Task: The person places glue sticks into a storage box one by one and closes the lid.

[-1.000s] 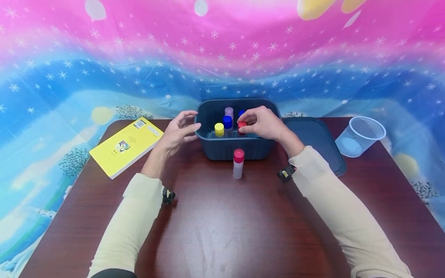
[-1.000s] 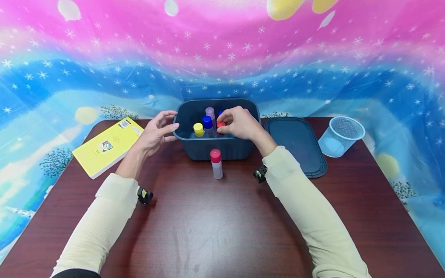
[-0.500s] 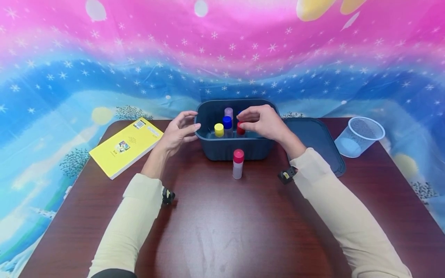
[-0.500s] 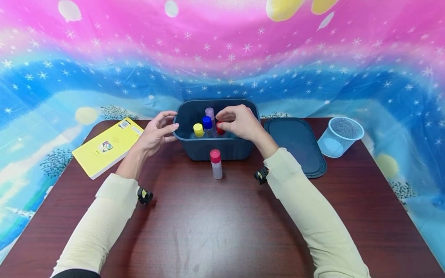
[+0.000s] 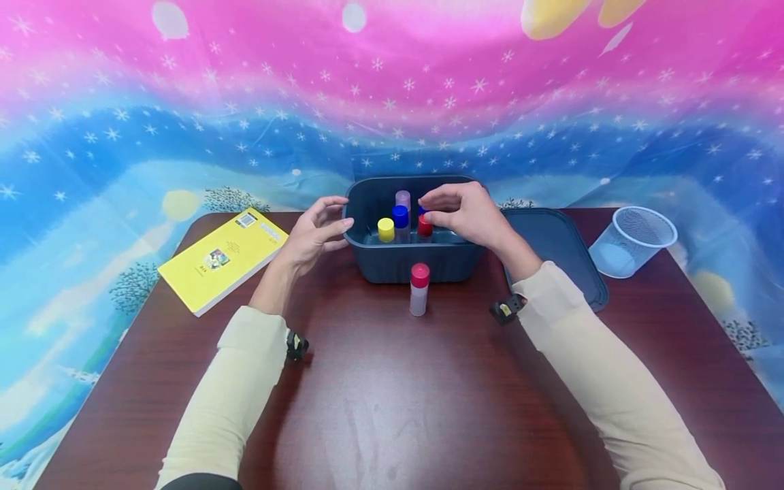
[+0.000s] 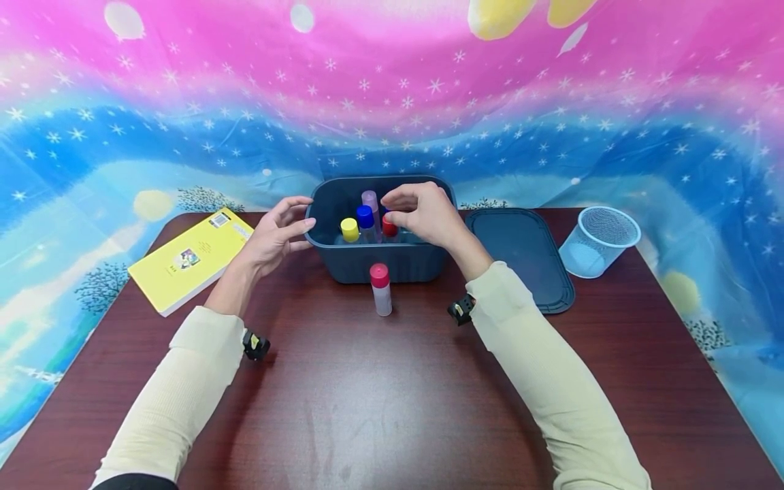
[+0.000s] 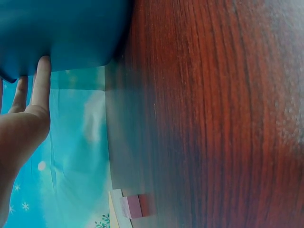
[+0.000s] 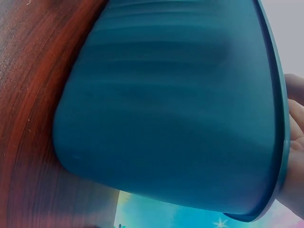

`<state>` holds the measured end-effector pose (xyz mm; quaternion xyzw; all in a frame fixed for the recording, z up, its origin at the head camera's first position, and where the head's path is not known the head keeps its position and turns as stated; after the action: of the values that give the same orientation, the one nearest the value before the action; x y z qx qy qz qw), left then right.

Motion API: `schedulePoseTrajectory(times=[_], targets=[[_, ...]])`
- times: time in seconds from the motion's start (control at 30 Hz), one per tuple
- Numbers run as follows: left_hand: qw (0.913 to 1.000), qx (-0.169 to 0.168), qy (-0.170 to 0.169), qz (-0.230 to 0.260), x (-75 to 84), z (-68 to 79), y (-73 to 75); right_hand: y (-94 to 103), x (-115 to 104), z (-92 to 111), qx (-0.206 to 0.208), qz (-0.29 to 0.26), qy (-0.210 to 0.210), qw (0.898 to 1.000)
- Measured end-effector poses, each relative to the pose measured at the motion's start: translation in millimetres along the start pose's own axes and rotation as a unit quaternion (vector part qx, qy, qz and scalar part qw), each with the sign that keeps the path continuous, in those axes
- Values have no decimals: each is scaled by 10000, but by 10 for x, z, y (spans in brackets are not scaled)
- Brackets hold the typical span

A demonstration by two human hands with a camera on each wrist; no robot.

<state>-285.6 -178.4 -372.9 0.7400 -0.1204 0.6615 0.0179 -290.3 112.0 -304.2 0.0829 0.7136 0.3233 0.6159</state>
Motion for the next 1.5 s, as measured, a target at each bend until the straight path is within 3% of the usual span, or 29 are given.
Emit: schedulePoseTrajectory(times=[0.53, 0.83, 1.0, 1.2, 1.5], targets=[[10000, 6, 51, -49, 6, -6, 1, -7, -153, 257, -303, -186, 538, 9979], [10000, 9, -25, -92, 13, 2, -1, -62, -210, 448, -706, -165, 641, 9953], [9999, -3, -48, -103, -2, -2, 0, -140, -209, 506, -1180, -77, 764, 9900], [9999, -4, -59, -102, -7, 7, 11, -246, -143, 525, -1688, 33, 488, 9844], [9999, -29, -22, -103, -12, 14, 8, -348, -17, 534, -1839, -5, 268, 9826]])
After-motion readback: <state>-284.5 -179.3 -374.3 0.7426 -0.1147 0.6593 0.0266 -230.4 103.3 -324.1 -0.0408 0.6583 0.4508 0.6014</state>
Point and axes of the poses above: each hand's wrist, its own z-axis away from the middle knuckle, its own y-axis out of the back of the hand, x = y × z, the point moved 3 cm from there along -z, towards the middle knuckle, and after that the axes turned 9 degrees about -y, right-handed, at the moved point
